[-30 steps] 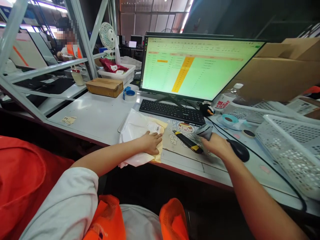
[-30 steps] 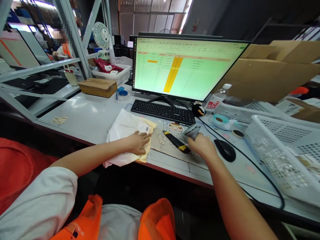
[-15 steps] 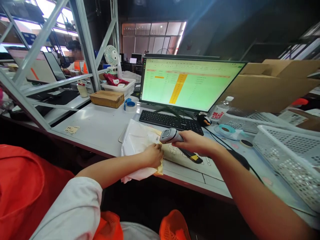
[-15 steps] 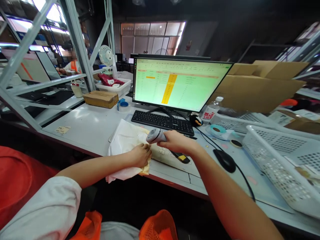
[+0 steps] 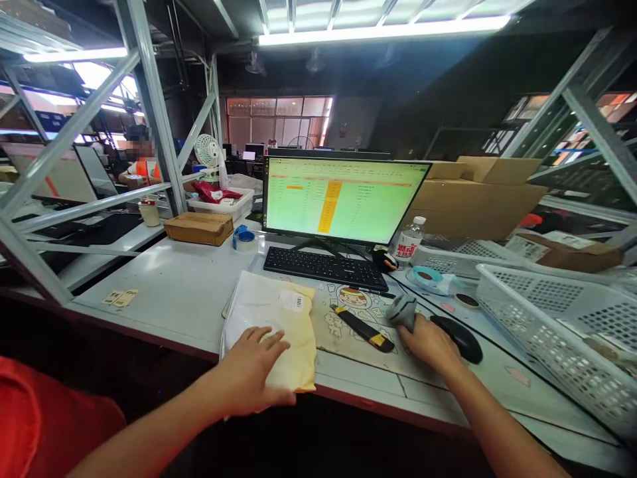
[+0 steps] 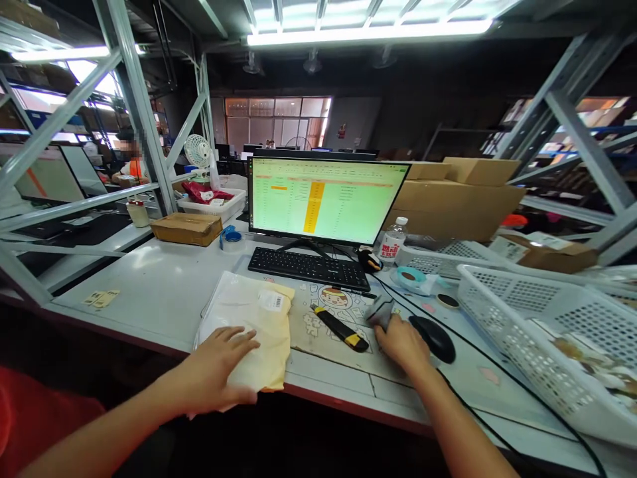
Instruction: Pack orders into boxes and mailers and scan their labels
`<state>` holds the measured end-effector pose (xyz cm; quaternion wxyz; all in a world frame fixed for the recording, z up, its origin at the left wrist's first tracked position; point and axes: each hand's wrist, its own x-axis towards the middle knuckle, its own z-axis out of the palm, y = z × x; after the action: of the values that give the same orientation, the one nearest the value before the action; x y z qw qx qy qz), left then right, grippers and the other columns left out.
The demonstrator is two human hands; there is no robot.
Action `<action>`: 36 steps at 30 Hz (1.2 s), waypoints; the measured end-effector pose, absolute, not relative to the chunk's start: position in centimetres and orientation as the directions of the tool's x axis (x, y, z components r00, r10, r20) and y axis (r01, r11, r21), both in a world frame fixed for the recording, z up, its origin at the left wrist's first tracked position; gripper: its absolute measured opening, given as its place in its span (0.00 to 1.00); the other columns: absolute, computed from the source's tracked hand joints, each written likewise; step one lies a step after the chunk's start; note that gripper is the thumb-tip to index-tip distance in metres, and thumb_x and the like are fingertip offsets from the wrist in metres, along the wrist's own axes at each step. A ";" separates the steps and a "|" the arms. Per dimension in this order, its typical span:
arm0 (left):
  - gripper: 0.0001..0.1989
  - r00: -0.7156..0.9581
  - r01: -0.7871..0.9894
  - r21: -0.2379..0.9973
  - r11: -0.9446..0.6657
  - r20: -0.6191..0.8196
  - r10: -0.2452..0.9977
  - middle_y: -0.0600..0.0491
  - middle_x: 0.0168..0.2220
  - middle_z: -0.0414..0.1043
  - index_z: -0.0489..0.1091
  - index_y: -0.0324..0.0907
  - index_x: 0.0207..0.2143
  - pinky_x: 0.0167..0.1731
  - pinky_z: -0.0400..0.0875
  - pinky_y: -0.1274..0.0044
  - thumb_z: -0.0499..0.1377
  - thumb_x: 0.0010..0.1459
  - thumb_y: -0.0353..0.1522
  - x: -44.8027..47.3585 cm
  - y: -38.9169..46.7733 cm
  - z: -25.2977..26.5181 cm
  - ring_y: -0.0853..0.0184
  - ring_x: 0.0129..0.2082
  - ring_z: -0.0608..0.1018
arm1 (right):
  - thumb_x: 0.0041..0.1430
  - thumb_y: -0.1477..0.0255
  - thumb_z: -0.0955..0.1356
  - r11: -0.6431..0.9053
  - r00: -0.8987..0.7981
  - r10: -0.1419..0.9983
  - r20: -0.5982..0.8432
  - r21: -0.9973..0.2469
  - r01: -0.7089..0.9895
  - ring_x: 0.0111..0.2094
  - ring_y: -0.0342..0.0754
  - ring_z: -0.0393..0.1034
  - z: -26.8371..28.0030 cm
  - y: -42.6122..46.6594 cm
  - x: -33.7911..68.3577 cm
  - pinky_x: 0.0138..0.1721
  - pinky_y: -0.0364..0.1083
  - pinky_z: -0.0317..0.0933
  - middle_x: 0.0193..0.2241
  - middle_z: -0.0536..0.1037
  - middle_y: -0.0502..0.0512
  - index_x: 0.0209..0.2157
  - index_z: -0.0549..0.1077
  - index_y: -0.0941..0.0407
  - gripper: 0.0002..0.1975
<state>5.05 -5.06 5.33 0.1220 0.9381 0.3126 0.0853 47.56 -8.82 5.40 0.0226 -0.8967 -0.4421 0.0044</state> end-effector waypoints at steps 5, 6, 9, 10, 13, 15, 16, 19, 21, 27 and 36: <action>0.50 0.679 0.713 0.179 -0.678 0.067 0.731 0.48 0.78 0.46 0.54 0.51 0.76 0.73 0.44 0.42 0.71 0.56 0.47 4.0 -6.8 -1.7 0.39 0.77 0.48 | 0.69 0.60 0.62 -0.631 0.633 0.766 0.111 -0.056 0.773 0.57 0.73 0.75 6.5 -7.1 46.5 0.54 0.65 0.69 0.53 0.78 0.83 0.56 0.76 0.66 0.27; 0.47 0.663 0.726 0.163 -0.669 0.094 0.743 0.49 0.78 0.45 0.53 0.51 0.76 0.74 0.43 0.43 0.69 0.58 0.42 4.1 -6.9 -2.8 0.41 0.77 0.48 | 0.71 0.62 0.59 -0.608 0.611 0.779 0.139 -0.068 0.791 0.61 0.70 0.72 6.8 -5.8 46.1 0.58 0.63 0.67 0.57 0.76 0.81 0.61 0.72 0.66 0.28; 0.43 0.640 0.739 0.146 -0.658 0.152 0.753 0.52 0.78 0.47 0.55 0.51 0.75 0.74 0.44 0.45 0.64 0.60 0.33 4.4 -7.0 -4.2 0.44 0.77 0.50 | 0.73 0.68 0.58 -0.513 0.524 0.846 0.102 -0.119 0.850 0.63 0.60 0.71 6.9 -1.1 44.8 0.61 0.55 0.65 0.62 0.75 0.69 0.70 0.64 0.58 0.27; 0.42 0.635 0.741 0.148 -0.655 0.163 0.755 0.53 0.78 0.48 0.56 0.51 0.75 0.74 0.45 0.45 0.63 0.60 0.31 4.4 -7.0 -4.2 0.45 0.77 0.50 | 0.73 0.67 0.61 -0.486 0.497 0.866 0.057 -0.135 0.863 0.61 0.59 0.72 6.6 0.5 44.5 0.60 0.54 0.66 0.61 0.77 0.67 0.69 0.66 0.55 0.26; 0.39 0.628 0.741 0.166 -0.651 0.171 0.759 0.53 0.77 0.50 0.58 0.51 0.74 0.74 0.46 0.46 0.59 0.61 0.28 4.3 -7.0 -3.7 0.46 0.77 0.52 | 0.70 0.62 0.69 -0.450 0.449 0.892 -0.046 -0.168 0.877 0.58 0.56 0.74 5.5 4.2 43.8 0.59 0.58 0.68 0.59 0.77 0.63 0.63 0.72 0.54 0.24; 0.39 0.628 0.737 0.188 -0.649 0.163 0.761 0.53 0.77 0.51 0.59 0.51 0.74 0.74 0.47 0.46 0.58 0.61 0.27 4.2 -7.0 -3.4 0.46 0.77 0.52 | 0.69 0.59 0.70 -0.455 0.450 0.890 -0.070 -0.174 0.873 0.57 0.55 0.73 5.1 5.5 43.5 0.59 0.61 0.69 0.59 0.75 0.62 0.60 0.73 0.56 0.24; 0.39 0.628 0.734 0.201 -0.648 0.159 0.761 0.53 0.77 0.51 0.59 0.51 0.74 0.74 0.47 0.47 0.58 0.61 0.26 4.3 -7.1 -3.3 0.47 0.77 0.52 | 0.69 0.59 0.70 -0.461 0.455 0.887 -0.074 -0.175 0.870 0.56 0.55 0.73 5.1 5.8 43.4 0.58 0.61 0.69 0.59 0.75 0.61 0.60 0.73 0.56 0.23; 0.39 0.623 0.728 0.250 -0.638 0.146 0.768 0.53 0.77 0.51 0.59 0.50 0.73 0.74 0.46 0.46 0.58 0.60 0.25 4.4 -7.1 -2.9 0.48 0.77 0.52 | 0.70 0.59 0.70 -0.462 0.455 0.887 -0.080 -0.181 0.868 0.56 0.55 0.73 5.5 6.2 43.4 0.58 0.60 0.70 0.58 0.75 0.61 0.58 0.74 0.56 0.21; 0.39 0.618 0.717 0.306 -0.627 0.139 0.774 0.52 0.76 0.54 0.61 0.50 0.72 0.74 0.47 0.46 0.57 0.59 0.23 4.3 -7.0 -2.5 0.48 0.77 0.53 | 0.70 0.59 0.70 -0.445 0.439 0.895 -0.078 -0.192 0.874 0.56 0.55 0.73 6.1 6.1 43.4 0.58 0.61 0.70 0.58 0.76 0.61 0.58 0.74 0.56 0.21; 0.27 0.454 0.567 0.631 -0.529 0.296 0.840 0.49 0.61 0.77 0.77 0.47 0.57 0.67 0.68 0.57 0.50 0.59 0.24 1.6 -6.3 1.0 0.56 0.64 0.77 | 0.63 0.68 0.72 -0.161 0.168 0.986 -0.003 -0.293 0.942 0.64 0.60 0.69 9.3 2.9 40.1 0.65 0.57 0.63 0.64 0.73 0.69 0.72 0.62 0.57 0.38; 0.17 0.276 0.310 0.858 -0.410 0.332 0.902 0.54 0.30 0.81 0.82 0.50 0.40 0.22 0.73 0.75 0.61 0.46 0.35 -3.5 -10.3 7.7 0.62 0.21 0.77 | 0.49 0.54 0.80 0.373 -0.430 0.903 -0.005 -0.487 0.789 0.75 0.61 0.53 12.3 -9.8 33.0 0.73 0.57 0.51 0.75 0.59 0.49 0.72 0.62 0.39 0.50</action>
<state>-3.50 -10.29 7.65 0.3441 0.7208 0.4203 0.4306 32.99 -9.85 12.31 0.1322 -0.5171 -0.8180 0.2143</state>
